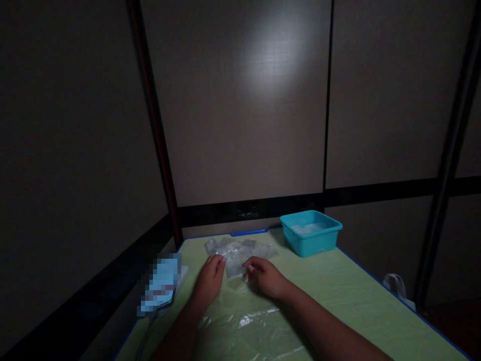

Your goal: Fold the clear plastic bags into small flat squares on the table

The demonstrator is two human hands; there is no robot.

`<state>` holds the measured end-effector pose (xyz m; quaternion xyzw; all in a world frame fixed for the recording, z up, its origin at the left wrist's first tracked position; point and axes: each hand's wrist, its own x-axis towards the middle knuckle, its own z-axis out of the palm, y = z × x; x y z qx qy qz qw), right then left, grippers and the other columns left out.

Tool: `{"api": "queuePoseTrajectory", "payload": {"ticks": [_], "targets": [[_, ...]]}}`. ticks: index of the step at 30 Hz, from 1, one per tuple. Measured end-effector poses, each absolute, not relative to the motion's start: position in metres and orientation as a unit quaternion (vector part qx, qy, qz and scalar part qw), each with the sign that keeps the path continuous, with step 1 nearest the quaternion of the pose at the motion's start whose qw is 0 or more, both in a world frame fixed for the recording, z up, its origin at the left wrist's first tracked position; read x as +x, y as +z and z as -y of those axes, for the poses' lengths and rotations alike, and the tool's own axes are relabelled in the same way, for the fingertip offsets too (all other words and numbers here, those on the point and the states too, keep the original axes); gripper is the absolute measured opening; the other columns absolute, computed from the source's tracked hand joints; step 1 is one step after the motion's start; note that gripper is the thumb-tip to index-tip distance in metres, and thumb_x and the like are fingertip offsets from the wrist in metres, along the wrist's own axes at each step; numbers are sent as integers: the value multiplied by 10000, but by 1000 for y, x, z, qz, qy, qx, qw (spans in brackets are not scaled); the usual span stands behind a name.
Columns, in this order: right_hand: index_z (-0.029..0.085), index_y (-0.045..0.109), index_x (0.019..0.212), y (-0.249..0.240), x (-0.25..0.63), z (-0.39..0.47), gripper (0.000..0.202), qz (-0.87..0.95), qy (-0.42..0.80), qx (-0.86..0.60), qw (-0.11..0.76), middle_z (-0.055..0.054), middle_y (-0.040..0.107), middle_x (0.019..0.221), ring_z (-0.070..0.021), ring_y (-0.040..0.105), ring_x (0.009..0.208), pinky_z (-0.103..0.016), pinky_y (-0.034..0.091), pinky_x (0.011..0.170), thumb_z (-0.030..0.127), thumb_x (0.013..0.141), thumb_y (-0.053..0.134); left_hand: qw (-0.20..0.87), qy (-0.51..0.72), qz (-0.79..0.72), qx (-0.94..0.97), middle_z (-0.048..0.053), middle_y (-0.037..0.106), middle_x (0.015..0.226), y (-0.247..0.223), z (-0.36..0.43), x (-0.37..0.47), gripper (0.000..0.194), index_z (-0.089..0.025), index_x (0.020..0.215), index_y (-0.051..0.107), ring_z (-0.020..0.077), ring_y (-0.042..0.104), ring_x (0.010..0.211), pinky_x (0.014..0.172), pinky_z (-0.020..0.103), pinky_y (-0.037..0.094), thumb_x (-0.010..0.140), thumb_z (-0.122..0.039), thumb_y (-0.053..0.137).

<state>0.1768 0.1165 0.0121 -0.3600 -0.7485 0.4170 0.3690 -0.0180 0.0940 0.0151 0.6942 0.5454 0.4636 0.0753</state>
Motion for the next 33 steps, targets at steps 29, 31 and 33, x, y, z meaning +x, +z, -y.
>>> {"api": "queuePoseTrajectory", "payload": {"ticks": [29, 31, 33], "targets": [[146, 547, 882, 31, 186, -110, 292, 562, 659, -277, 416, -18, 577, 661, -119, 544, 519, -304, 472, 545, 420, 796, 496, 581, 450, -426, 528, 0, 516, 475, 39, -70, 9, 628, -155, 620, 486, 98, 464, 350, 357, 193, 316, 749, -720, 241], [152, 535, 893, 31, 187, -110, 251, 534, 685, -271, 415, -23, 580, 678, -126, 560, 547, -338, 496, 583, 379, 831, 449, 631, 415, -406, 515, 21, 552, 521, 39, -67, 11, 666, -151, 645, 496, 113, 504, 390, 398, 214, 359, 750, -731, 187], [154, 528, 905, 29, 187, -110, 236, 518, 704, -262, 409, -25, 580, 694, -127, 572, 569, -349, 503, 610, 353, 854, 412, 652, 392, -399, 511, 41, 582, 573, 38, -66, 13, 684, -146, 667, 508, 129, 544, 446, 457, 240, 402, 748, -736, 171]]}}
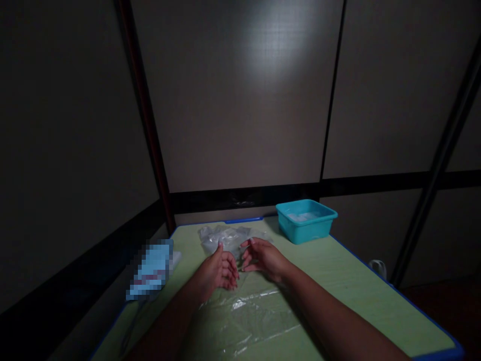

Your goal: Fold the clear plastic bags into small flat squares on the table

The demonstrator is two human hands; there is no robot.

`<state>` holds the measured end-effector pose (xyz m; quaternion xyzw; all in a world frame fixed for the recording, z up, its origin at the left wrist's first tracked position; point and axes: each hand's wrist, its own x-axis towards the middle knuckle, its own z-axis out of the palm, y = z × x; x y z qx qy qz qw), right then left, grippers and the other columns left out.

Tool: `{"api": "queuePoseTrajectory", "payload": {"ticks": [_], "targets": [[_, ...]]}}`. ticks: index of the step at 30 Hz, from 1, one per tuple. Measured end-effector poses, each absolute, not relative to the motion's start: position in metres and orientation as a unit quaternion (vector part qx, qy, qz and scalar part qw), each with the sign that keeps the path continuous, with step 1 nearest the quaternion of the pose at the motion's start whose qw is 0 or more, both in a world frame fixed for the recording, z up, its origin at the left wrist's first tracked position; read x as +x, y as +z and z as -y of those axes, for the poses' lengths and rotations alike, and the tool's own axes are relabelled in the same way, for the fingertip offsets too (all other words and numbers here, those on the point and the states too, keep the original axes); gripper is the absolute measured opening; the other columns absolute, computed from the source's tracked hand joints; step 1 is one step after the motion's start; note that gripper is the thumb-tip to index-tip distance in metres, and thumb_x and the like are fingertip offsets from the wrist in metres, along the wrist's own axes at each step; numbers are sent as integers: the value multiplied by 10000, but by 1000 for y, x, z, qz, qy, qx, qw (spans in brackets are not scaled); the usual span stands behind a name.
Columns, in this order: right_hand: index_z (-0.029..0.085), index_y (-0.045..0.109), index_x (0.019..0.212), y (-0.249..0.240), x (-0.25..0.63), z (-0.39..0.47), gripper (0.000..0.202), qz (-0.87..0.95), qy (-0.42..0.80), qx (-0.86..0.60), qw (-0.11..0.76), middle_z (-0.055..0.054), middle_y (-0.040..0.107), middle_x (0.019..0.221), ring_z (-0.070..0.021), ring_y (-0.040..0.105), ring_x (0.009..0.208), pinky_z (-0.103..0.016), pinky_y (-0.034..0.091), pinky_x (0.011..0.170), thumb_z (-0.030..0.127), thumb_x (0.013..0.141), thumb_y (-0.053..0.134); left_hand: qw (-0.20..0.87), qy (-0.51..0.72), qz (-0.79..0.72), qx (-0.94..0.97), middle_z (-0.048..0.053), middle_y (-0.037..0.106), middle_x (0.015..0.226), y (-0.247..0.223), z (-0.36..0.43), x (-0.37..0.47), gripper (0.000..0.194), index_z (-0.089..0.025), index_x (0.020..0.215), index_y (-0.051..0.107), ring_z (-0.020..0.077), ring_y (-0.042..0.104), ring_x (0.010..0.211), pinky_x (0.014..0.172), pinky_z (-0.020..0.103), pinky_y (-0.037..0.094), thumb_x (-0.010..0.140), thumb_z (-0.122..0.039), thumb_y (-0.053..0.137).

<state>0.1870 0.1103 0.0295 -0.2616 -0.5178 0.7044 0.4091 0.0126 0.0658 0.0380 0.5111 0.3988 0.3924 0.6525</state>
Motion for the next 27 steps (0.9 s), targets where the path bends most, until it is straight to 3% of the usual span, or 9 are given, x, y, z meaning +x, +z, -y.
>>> {"api": "queuePoseTrajectory", "payload": {"ticks": [7, 12, 16, 22, 27], "targets": [[139, 523, 881, 24, 188, -114, 222, 523, 702, -302, 378, -15, 571, 672, -117, 573, 528, -306, 491, 583, 309, 877, 380, 647, 334, -435, 530, 94, 629, 641, 32, -67, 11, 683, -117, 712, 543, 174, 607, 546, 546, 275, 439, 759, -719, 223], [152, 523, 923, 27, 195, -117, 242, 498, 726, -256, 400, -27, 593, 737, -129, 602, 628, -352, 484, 708, 332, 881, 368, 665, 434, -392, 463, 73, 618, 652, 41, -68, 6, 606, -136, 729, 519, 163, 606, 562, 566, 271, 450, 810, -659, 225], [154, 528, 936, 26, 197, -118, 268, 494, 735, -252, 390, -31, 601, 746, -135, 609, 672, -349, 471, 733, 355, 884, 358, 706, 455, -369, 397, 96, 631, 734, 44, -73, 0, 538, -140, 790, 513, 205, 627, 689, 672, 351, 477, 835, -609, 253], [156, 517, 946, 29, 200, -119, 283, 482, 740, -240, 403, -33, 599, 744, -151, 603, 664, -391, 474, 725, 382, 882, 359, 739, 458, -337, 361, 154, 627, 917, 42, -77, -5, 608, -138, 898, 502, 273, 622, 827, 766, 463, 442, 802, -667, 218], [141, 524, 928, 30, 201, -118, 280, 513, 724, -290, 358, -50, 608, 742, -146, 593, 666, -365, 476, 700, 375, 874, 380, 741, 465, -337, 347, 188, 599, 1025, 43, -78, -8, 658, -133, 951, 496, 304, 594, 923, 797, 492, 420, 779, -699, 209]]}}
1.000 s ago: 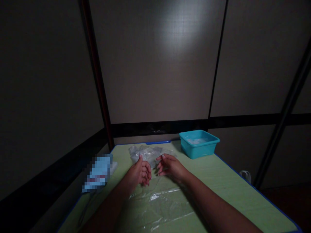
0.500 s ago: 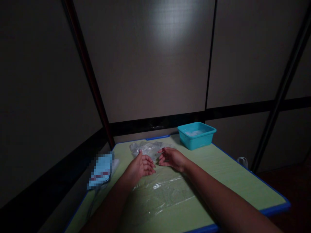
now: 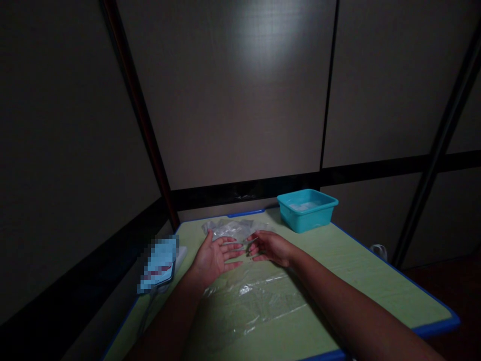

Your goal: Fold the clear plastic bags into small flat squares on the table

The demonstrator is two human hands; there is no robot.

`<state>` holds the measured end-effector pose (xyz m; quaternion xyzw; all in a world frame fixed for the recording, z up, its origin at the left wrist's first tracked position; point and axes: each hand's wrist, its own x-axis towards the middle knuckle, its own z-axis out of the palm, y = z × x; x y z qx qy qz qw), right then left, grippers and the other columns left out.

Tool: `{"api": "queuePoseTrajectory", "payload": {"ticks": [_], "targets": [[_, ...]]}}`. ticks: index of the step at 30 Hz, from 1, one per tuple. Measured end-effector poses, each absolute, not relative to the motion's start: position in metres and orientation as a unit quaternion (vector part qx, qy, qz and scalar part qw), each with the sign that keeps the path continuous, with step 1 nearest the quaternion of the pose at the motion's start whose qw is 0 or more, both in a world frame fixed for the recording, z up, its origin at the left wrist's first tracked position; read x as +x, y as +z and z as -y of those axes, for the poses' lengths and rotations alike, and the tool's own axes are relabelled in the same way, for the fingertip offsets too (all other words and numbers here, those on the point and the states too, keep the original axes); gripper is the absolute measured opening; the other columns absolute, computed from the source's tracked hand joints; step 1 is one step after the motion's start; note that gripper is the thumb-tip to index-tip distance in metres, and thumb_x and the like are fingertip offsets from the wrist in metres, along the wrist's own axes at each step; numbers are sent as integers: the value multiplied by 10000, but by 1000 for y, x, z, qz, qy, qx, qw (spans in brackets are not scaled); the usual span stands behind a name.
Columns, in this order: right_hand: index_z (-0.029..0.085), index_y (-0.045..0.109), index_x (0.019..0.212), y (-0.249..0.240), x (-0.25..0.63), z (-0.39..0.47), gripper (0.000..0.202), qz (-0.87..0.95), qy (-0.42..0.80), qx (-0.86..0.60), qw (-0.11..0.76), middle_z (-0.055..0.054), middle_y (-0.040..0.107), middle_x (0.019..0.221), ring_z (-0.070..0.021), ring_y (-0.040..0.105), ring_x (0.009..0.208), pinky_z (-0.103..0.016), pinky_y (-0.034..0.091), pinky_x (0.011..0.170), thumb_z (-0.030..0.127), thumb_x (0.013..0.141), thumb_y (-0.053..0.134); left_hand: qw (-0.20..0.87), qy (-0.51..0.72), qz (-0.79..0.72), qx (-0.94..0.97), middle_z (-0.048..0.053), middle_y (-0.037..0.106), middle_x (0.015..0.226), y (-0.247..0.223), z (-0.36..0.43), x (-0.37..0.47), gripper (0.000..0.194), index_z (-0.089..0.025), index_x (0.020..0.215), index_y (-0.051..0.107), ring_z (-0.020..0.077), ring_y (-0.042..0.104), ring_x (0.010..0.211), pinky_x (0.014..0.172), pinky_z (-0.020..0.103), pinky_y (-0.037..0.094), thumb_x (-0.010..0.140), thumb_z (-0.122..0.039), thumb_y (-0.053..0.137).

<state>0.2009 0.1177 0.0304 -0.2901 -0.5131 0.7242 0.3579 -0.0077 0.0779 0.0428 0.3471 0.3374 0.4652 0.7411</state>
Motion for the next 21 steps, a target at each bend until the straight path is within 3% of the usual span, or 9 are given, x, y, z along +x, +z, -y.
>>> {"api": "queuePoseTrajectory", "payload": {"ticks": [6, 10, 14, 17, 19, 21], "targets": [[146, 530, 933, 35, 205, -113, 301, 531, 713, -275, 367, -49, 614, 769, -140, 599, 702, -342, 459, 751, 412, 862, 409, 771, 424, -301, 366, 230, 490, 1214, 45, -76, -9, 760, -100, 1199, 417, 310, 502, 1093, 869, 464, 388, 783, -697, 198], [143, 540, 937, 36, 209, -113, 324, 536, 715, -288, 344, -54, 617, 784, -142, 596, 706, -334, 467, 731, 429, 857, 411, 781, 415, -295, 361, 217, 485, 1226, 45, -74, -10, 760, -116, 1243, 394, 307, 488, 1112, 861, 455, 400, 785, -694, 211], [133, 555, 893, 35, 212, -117, 330, 523, 708, -338, 332, -53, 613, 742, -133, 589, 684, -302, 475, 707, 429, 854, 414, 762, 431, -321, 362, 200, 540, 1154, 46, -73, -9, 687, -117, 1166, 467, 298, 558, 1014, 825, 434, 437, 796, -662, 271], [143, 545, 879, 36, 219, -123, 344, 501, 708, -353, 351, -43, 606, 716, -131, 579, 631, -324, 490, 680, 452, 855, 396, 716, 450, -374, 380, 168, 615, 984, 46, -72, -7, 544, -105, 1008, 536, 248, 620, 863, 790, 385, 468, 815, -583, 362], [151, 537, 877, 38, 227, -128, 342, 495, 697, -374, 360, -31, 599, 687, -123, 557, 562, -321, 500, 609, 459, 855, 390, 651, 460, -429, 425, 114, 631, 842, 45, -72, -6, 427, -118, 910, 546, 201, 633, 751, 741, 345, 488, 818, -516, 422], [149, 532, 851, 40, 236, -132, 344, 499, 678, -401, 361, -21, 588, 638, -109, 525, 488, -287, 491, 532, 457, 861, 379, 515, 458, -505, 519, 59, 613, 738, 41, -74, -7, 374, -133, 858, 541, 159, 617, 645, 649, 297, 494, 829, -482, 409]]}}
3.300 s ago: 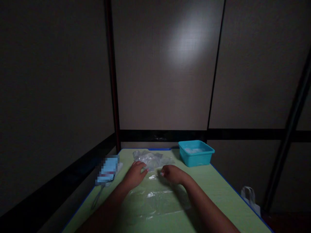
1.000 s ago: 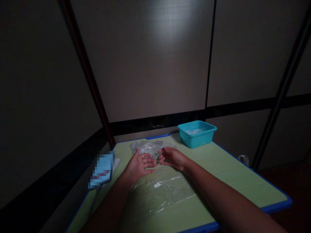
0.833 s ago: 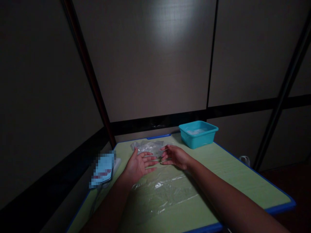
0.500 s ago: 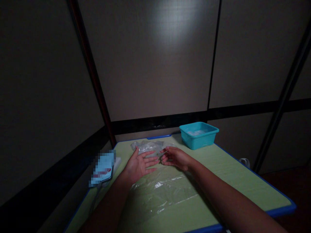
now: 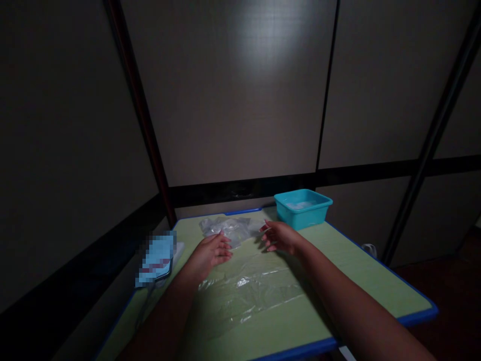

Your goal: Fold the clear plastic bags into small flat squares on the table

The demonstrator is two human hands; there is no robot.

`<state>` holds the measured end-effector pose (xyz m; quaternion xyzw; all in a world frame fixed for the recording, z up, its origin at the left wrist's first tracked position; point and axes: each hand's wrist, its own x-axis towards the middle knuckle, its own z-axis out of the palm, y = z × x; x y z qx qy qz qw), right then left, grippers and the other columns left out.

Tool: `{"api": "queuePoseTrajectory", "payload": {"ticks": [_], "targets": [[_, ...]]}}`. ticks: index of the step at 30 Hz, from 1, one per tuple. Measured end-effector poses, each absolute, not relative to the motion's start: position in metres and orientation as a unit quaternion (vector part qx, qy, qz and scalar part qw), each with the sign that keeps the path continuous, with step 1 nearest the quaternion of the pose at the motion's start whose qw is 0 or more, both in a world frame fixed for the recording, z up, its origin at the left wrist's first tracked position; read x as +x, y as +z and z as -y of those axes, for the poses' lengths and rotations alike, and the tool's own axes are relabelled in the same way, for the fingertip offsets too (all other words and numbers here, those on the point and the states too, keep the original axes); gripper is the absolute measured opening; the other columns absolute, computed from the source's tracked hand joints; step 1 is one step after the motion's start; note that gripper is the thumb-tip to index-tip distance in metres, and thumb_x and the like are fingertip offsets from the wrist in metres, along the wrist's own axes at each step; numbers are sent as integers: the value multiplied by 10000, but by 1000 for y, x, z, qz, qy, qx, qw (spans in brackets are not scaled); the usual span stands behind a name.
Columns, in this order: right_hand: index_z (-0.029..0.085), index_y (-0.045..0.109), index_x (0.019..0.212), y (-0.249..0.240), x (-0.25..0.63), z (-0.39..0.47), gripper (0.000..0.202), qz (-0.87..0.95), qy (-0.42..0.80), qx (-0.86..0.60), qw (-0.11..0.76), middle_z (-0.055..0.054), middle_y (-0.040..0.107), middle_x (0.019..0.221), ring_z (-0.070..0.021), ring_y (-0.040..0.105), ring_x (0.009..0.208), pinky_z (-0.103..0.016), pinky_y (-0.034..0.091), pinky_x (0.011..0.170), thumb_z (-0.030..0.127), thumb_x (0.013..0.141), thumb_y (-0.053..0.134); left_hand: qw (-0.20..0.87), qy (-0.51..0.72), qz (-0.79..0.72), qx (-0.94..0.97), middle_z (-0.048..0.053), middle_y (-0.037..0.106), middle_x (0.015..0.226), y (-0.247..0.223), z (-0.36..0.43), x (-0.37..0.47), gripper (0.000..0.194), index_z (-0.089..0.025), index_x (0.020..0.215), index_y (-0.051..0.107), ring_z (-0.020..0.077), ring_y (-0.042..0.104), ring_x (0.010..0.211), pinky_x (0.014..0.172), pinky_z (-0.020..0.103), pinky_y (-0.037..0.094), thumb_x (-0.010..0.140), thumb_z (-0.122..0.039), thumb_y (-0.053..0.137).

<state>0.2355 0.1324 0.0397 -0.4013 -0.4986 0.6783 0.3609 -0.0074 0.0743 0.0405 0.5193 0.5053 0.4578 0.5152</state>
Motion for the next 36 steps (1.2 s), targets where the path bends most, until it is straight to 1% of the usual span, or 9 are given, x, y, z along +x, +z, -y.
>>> {"api": "queuePoseTrajectory", "payload": {"ticks": [4, 7, 9, 16, 20, 22, 26, 32, 36], "targets": [[135, 532, 783, 39, 242, -135, 406, 520, 685, -425, 283, -28, 587, 584, -105, 526, 439, -241, 471, 468, 457, 885, 307, 242, 410, -603, 641, 8, 565, 617, 29, -83, -14, 322, -154, 707, 525, 131, 549, 551, 530, 232, 411, 830, -415, 382], [125, 539, 779, 35, 239, -133, 449, 539, 707, -420, 182, -55, 616, 615, -134, 593, 507, -252, 489, 494, 456, 896, 260, 166, 387, -614, 667, -10, 540, 591, 22, -86, -18, 229, -168, 619, 508, 129, 519, 587, 565, 224, 356, 782, -326, 479], [122, 541, 790, 33, 235, -131, 457, 545, 711, -419, 149, -73, 633, 649, -150, 625, 573, -263, 502, 530, 453, 900, 246, 127, 362, -615, 689, -10, 546, 603, 20, -86, -18, 203, -173, 607, 521, 131, 512, 611, 589, 227, 340, 770, -293, 507], [114, 543, 930, 36, 231, -127, 393, 602, 666, -381, 222, -120, 647, 865, -154, 636, 713, -269, 502, 622, 409, 894, 286, 29, 292, -636, 713, 34, 576, 782, 18, -83, -19, 177, -188, 667, 557, 201, 486, 845, 772, 287, 328, 724, -351, 592], [140, 540, 947, 39, 236, -132, 352, 747, 387, -467, 271, -94, 647, 867, -113, 584, 579, -219, 445, 531, 386, 888, 295, -18, 216, -650, 729, 28, 558, 819, 18, -80, -21, 284, -207, 716, 553, 215, 452, 884, 741, 269, 329, 661, -471, 640], [137, 565, 840, 37, 239, -136, 286, 774, 280, -506, 259, -85, 644, 793, -119, 558, 577, -207, 397, 514, 375, 845, 407, -16, 195, -650, 734, 23, 552, 827, 18, -79, -22, 309, -211, 720, 549, 213, 445, 889, 730, 260, 327, 638, -489, 657], [143, 564, 628, 32, 243, -137, 212, 792, 205, -524, 237, -75, 620, 706, -156, 532, 661, -220, 328, 542, 329, 649, 663, -15, 169, -663, 729, 22, 549, 851, 19, -78, -23, 312, -214, 727, 542, 217, 435, 902, 711, 257, 321, 618, -473, 680], [165, 600, 735, 34, 244, -132, 365, 846, 117, -509, 106, -39, 620, 707, -134, 500, 607, -218, 289, 501, 506, 617, 654, -21, 142, -679, 720, 39, 548, 873, 22, -78, -26, 314, -212, 746, 546, 239, 427, 928, 705, 283, 320, 629, -479, 663], [172, 605, 763, 33, 245, -133, 396, 850, 115, -507, 86, -32, 626, 720, -142, 515, 628, -214, 291, 501, 513, 575, 680, -18, 116, -690, 714, 52, 549, 876, 24, -76, -28, 271, -203, 711, 558, 253, 425, 948, 694, 296, 323, 661, -458, 635]]}}
